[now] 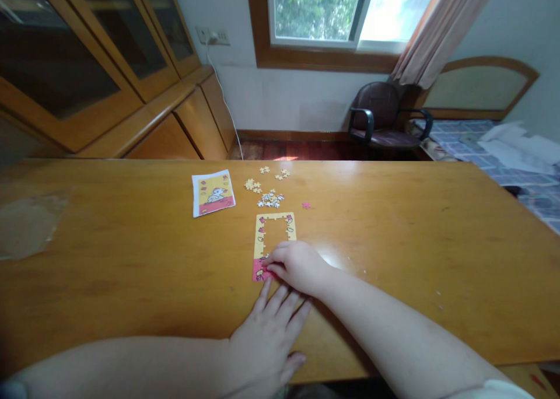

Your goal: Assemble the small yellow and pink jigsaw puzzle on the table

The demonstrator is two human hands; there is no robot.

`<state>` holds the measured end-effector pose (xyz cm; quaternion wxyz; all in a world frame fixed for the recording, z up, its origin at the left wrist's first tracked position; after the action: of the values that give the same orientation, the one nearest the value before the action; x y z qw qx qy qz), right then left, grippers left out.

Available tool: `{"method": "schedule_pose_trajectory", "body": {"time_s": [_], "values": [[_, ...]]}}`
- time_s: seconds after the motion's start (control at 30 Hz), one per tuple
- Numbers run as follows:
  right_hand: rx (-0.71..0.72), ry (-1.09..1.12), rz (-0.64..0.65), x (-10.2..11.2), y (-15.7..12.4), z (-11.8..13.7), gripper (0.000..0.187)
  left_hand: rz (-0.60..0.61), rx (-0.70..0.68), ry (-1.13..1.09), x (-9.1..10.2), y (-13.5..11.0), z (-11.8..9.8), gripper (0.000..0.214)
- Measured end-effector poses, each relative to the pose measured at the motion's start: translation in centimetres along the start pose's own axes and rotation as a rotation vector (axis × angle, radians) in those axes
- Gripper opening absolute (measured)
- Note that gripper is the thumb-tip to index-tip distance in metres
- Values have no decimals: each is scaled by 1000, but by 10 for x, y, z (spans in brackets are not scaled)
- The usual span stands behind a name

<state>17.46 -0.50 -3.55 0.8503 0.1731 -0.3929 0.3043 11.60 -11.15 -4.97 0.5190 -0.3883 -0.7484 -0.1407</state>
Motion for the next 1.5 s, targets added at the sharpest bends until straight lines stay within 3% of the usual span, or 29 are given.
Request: {"method": "schedule_pose_trajectory", "body": {"time_s": [0.67,0.97,1.5], "values": [[42,-123,-25,6,-2,8,22,50,12,-6,7,0,-1,72],[154,-215,59,7,-7,15,24,41,16,-2,6,1,-2,73],[114,-249,103,7,-7,15,25,53,4,46,6,1,-2,75]]}}
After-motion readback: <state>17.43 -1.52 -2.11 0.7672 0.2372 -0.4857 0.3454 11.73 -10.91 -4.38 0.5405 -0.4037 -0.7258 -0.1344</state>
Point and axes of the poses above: each hand's wrist, its own y-axis towards the middle knuckle, its own x-axis out of the back of the hand, z = x × y, the point moved 6 cm from there along y, towards the middle knuckle, and after that the axes turned 3 degrees about -y, right-handed, at the moved point
